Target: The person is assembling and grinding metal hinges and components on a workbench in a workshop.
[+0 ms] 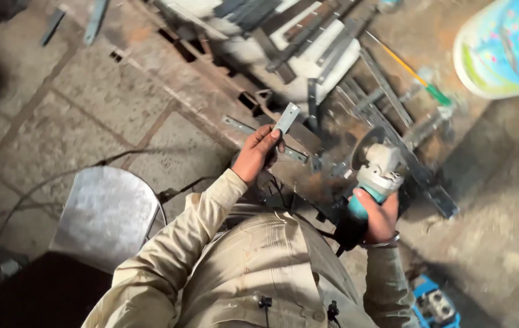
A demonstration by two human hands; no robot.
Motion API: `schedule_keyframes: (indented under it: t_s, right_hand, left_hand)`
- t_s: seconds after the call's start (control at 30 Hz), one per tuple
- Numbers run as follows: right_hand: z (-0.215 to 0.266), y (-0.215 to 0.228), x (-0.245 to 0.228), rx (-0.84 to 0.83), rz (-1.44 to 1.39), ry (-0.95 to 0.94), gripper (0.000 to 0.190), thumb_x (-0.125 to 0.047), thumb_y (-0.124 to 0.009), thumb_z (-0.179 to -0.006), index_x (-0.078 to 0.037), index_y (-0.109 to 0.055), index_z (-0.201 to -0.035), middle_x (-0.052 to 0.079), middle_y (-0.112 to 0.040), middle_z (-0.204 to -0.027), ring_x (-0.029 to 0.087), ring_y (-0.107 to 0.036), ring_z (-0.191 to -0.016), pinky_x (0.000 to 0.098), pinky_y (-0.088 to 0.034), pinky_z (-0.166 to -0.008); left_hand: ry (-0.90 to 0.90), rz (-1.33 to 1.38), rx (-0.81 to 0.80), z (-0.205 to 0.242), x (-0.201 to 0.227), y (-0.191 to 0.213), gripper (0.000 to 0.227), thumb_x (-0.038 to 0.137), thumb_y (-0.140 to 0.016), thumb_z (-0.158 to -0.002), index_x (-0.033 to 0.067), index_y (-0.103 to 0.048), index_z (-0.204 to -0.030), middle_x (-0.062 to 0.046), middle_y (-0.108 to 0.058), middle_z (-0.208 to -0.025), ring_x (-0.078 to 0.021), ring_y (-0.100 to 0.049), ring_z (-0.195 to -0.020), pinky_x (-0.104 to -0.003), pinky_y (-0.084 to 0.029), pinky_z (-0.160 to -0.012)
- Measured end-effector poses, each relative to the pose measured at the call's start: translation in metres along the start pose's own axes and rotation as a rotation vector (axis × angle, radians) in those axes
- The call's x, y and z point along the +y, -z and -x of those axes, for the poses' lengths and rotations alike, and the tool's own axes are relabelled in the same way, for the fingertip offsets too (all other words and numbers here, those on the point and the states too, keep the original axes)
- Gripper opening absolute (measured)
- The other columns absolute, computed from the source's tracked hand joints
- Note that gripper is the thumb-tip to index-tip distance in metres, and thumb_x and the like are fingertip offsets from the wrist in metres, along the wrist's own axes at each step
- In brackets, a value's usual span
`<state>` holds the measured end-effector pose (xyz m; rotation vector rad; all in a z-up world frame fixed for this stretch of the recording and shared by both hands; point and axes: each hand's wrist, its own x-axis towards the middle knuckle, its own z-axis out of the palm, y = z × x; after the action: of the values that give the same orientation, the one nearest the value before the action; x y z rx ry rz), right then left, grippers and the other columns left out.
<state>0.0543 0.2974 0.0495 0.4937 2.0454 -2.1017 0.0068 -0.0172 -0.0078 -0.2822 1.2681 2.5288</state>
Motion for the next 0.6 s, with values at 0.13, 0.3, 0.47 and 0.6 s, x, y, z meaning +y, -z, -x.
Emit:
schedule_keyframes:
  t_s: [0.13,0.3,0.47,0.6]
  right_hand:
    - [-0.032,-0.037,-0.015,-0.161,0.143,0.094,0.055,-0.004,-0.076,-0.085,-0.003,-0.054,-0.135,0.009,-0.065,-0.116,0.019,-0.064,-0.099,0.0331,-0.053,-0.086]
    - [-0.052,-0.072,-0.03,-0.269,0.244,0.175,0.063,-0.002,-0.081,-0.08,-0.004,-0.052,-0.135,0.007,-0.065,-0.125,0.015,-0.064,-0.111,0.0313,-0.052,-0.096]
    - [-0.062,-0.084,-0.045,-0.281,0.379,0.243,0.066,-0.005,-0.083,-0.076,-0.003,-0.052,-0.134,0.008,-0.065,-0.126,0.017,-0.063,-0.112,0.0327,-0.052,-0.098]
    - [-0.073,-0.087,-0.048,-0.26,0.647,0.356,0.068,-0.013,-0.088,-0.075,-0.001,-0.054,-0.132,0.011,-0.066,-0.125,0.021,-0.064,-0.113,0.0355,-0.051,-0.098]
  left_hand:
    - [-0.079,-0.093,0.144,-0.012,-0.012,0.037,0.031,0.034,-0.054,-0.112,0.0044,-0.062,-0.111,0.001,-0.064,-0.082,-0.0065,-0.048,-0.059,-0.025,-0.037,-0.052]
    - [-0.175,-0.477,0.264,-0.02,0.022,0.036,0.03,0.031,-0.056,-0.107,0.0024,-0.062,-0.103,-0.001,-0.066,-0.075,-0.0076,-0.054,-0.054,-0.026,-0.044,-0.049]
    - [-0.058,-0.284,0.179,-0.04,0.026,0.036,0.028,0.031,-0.053,-0.105,0.0048,-0.062,-0.107,-0.001,-0.068,-0.076,-0.0084,-0.051,-0.051,-0.028,-0.041,-0.047]
    - [-0.1,-0.4,0.151,-0.046,0.023,0.044,0.029,0.031,-0.054,-0.108,0.0036,-0.063,-0.106,-0.001,-0.066,-0.077,-0.0072,-0.049,-0.059,-0.027,-0.042,-0.054]
